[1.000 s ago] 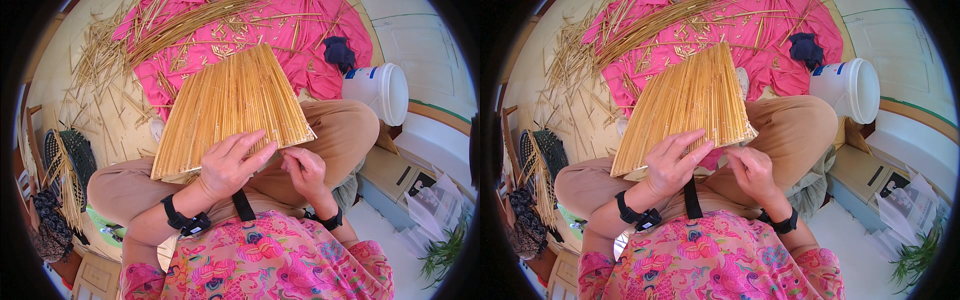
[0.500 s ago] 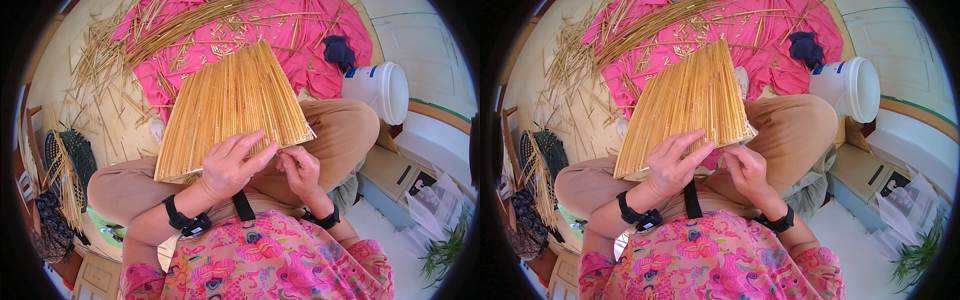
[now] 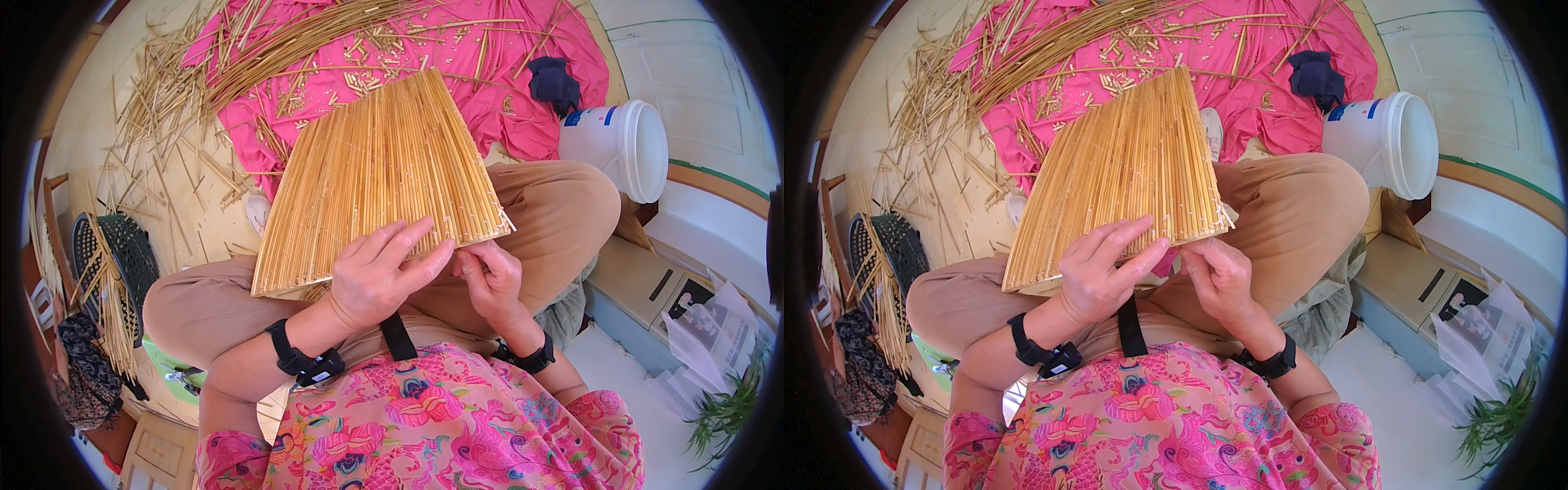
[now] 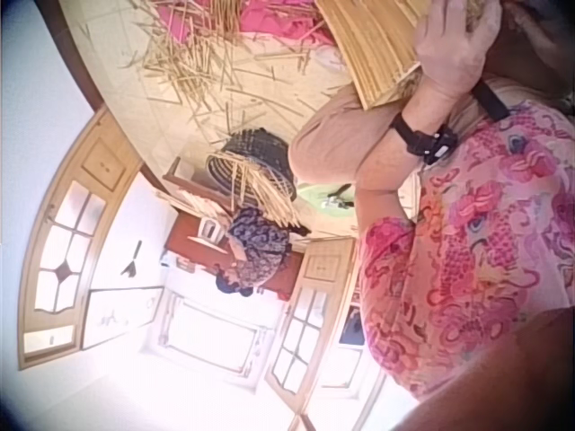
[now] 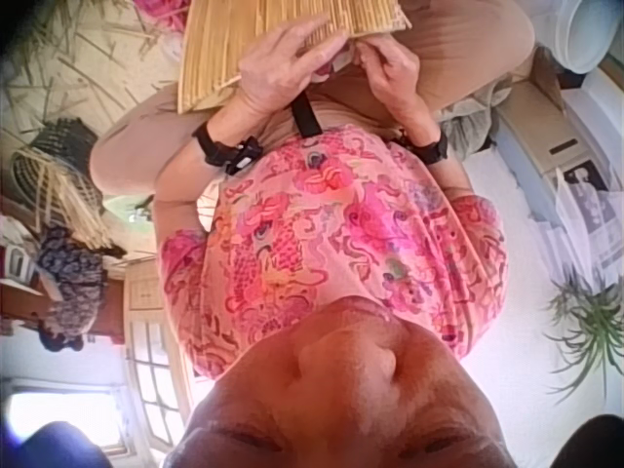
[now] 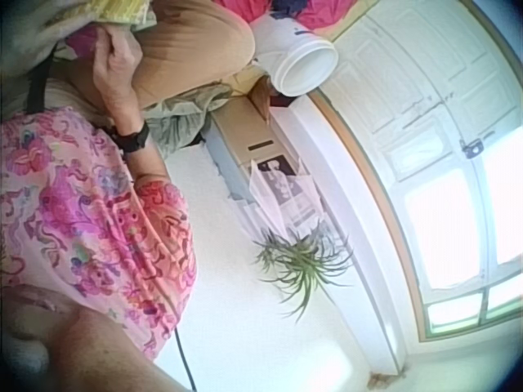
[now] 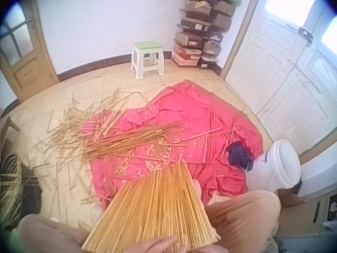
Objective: The person sews together the edges of a bamboo mat using a needle and thread, folding the material to create a conical hat. They manipulate the mat with both hands and pull the thread through multiple points to secure the seam while sitting on the floor.
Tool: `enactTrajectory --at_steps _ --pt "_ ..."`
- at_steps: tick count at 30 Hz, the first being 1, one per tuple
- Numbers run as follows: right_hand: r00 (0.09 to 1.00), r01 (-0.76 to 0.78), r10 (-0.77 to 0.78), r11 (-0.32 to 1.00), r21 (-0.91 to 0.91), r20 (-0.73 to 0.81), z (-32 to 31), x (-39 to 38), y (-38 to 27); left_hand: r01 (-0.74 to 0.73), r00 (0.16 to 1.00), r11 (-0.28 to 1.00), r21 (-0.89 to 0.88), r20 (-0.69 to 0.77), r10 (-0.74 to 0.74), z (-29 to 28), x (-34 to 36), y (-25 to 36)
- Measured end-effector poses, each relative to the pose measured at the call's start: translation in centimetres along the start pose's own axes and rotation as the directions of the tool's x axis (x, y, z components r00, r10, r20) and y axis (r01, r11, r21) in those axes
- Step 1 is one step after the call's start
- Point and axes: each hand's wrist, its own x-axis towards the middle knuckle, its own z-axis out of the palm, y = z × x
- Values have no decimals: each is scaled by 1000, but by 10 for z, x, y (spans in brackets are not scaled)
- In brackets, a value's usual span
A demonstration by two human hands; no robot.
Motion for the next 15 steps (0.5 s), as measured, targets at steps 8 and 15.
enactTrajectory --at_steps 8,15 --pt "999 -30 30 1000 -8 -44 5 -2 2 -3 1000 1000 -6 4 3 2 -2 1" --pt "975 -220 215 968 118 61 -6 1 -11 21 999 999 -32 36 -20 -1 3 1"
